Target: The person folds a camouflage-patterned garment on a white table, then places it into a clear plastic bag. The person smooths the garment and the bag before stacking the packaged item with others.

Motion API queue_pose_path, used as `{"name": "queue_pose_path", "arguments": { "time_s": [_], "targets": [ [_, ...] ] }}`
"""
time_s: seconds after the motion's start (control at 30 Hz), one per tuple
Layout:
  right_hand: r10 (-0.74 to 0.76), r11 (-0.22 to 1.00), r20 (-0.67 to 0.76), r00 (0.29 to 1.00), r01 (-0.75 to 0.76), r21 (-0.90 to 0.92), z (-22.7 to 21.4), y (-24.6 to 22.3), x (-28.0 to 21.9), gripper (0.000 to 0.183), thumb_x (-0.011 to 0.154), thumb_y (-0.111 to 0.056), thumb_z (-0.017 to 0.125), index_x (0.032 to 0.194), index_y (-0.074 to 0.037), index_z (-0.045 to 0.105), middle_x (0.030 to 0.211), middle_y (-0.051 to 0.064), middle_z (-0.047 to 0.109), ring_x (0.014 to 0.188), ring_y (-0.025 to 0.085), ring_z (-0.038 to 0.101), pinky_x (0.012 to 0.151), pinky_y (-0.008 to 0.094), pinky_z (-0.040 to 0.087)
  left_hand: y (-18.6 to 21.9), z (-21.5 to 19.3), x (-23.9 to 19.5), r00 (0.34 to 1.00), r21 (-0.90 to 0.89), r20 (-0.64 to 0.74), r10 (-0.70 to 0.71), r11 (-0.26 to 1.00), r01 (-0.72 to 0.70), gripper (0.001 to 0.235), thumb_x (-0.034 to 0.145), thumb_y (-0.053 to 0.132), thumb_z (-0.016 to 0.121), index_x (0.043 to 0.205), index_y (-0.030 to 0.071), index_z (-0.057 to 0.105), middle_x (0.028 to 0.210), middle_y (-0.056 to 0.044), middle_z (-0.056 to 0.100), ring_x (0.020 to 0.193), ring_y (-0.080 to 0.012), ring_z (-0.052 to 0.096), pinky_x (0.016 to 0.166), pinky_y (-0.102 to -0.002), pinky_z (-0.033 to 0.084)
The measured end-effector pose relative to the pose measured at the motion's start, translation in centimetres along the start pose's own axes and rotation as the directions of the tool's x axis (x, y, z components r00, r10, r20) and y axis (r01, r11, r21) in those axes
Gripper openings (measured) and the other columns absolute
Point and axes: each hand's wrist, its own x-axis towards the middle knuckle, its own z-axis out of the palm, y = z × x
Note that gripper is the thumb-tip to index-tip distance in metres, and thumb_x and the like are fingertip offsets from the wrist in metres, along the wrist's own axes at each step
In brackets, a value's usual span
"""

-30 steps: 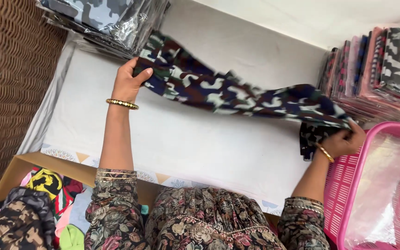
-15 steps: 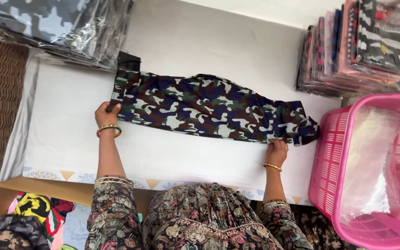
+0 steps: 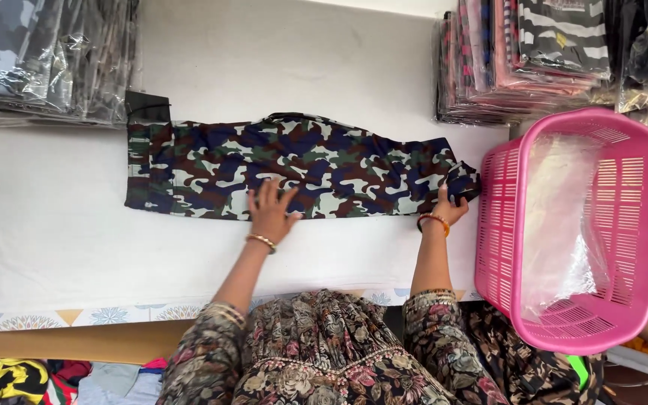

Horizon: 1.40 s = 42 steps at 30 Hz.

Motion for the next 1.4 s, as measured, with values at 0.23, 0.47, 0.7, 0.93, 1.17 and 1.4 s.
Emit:
{"name": "queue_pose_path", "arguments": {
  "time_s": [0.23, 0.47, 0.7, 0.93, 1.17, 1.4],
  "targets": [
    [0.003, 0.834, -0.125, 0.992, -0.072, -0.548, 2.6, -7.7, -2.0, 0.075, 0.077, -0.034, 0.090, 0.139, -0.021, 0.050, 0.137, 0.011, 0.056, 0.120, 0.031, 0.057, 0.095, 0.048, 0.053, 2.4, -1.0, -0.5, 0.968, 0.044, 0.253, -0.002, 0.999, -0.009, 0.077, 0.088, 0.054, 0.070, 0.155, 0.039, 0.036, 0.171, -0.005, 0.009, 0.157, -0.0313, 0.000, 0.120, -0.067, -0.004],
    [-0.338, 0.474, 0.166, 0.926, 0.320, -0.820, 4.3, -10.2, -4.3, 0.090, 0.077, -0.032, 0.088, 0.148, -0.024, 0.034, 0.142, 0.020, 0.048, 0.131, 0.040, 0.047, 0.093, 0.058, 0.048, 1.7, -1.6, -0.4, 0.946, 0.110, 0.322, 0.029, 0.992, -0.068, 0.079, 0.090, 0.059, 0.063, 0.158, 0.044, 0.025, 0.172, 0.001, -0.001, 0.157, -0.0267, -0.004, 0.121, -0.065, -0.007],
    [-0.335, 0.537, 0.197, 0.921, 0.359, -0.764, 2.3, -5.5, 1.8, 0.071, 0.080, -0.010, 0.074, 0.145, -0.013, 0.047, 0.132, 0.021, 0.061, 0.116, 0.042, 0.062, 0.097, 0.049, 0.053, 1.9, -1.8, -0.3, 0.929, 0.141, 0.370, -0.001, 0.988, -0.055, 0.082, 0.090, 0.062, 0.061, 0.159, 0.045, 0.021, 0.172, 0.001, -0.005, 0.157, -0.0256, -0.008, 0.121, -0.065, -0.009],
    [-0.287, 0.958, -0.058, 0.956, 0.284, -0.049, 4.1, -8.7, -0.1, 0.045, 0.084, 0.006, 0.053, 0.125, -0.002, 0.068, 0.123, 0.013, 0.075, 0.106, 0.027, 0.075, 0.094, 0.040, 0.061, 1.4, -1.1, -0.3, 0.930, 0.096, 0.367, 0.016, 0.994, -0.055, 0.080, 0.089, 0.062, 0.061, 0.158, 0.044, 0.024, 0.171, 0.001, -0.004, 0.156, -0.0258, -0.010, 0.120, -0.065, -0.010],
    [-0.483, 0.511, 0.835, 0.263, 0.859, 0.024, 4.2, -10.0, -23.7, 0.065, 0.078, 0.000, 0.054, 0.141, -0.011, 0.060, 0.123, 0.014, 0.068, 0.111, 0.033, 0.062, 0.099, 0.043, 0.049, -3.9, 5.0, 3.5, 0.977, -0.820, 0.031, -0.213, 0.553, 0.147, 0.061, 0.103, 0.068, 0.053, 0.151, 0.029, 0.055, 0.158, -0.002, 0.051, 0.146, -0.0263, 0.047, 0.125, -0.050, 0.032],
    [-0.533, 0.384, 0.830, 0.165, 0.921, 0.063, 2.5, -5.7, -23.9, 0.048, 0.076, 0.003, 0.063, 0.119, -0.018, 0.069, 0.119, 0.004, 0.071, 0.118, 0.026, 0.063, 0.109, 0.042, 0.045, -6.4, -1.9, 5.1, 0.677, -0.880, 0.466, -0.570, -0.378, 0.288, 0.069, 0.089, 0.052, 0.059, 0.147, 0.015, 0.047, 0.145, 0.000, 0.052, 0.125, -0.0214, 0.055, 0.095, -0.054, 0.039]
  ]
}}
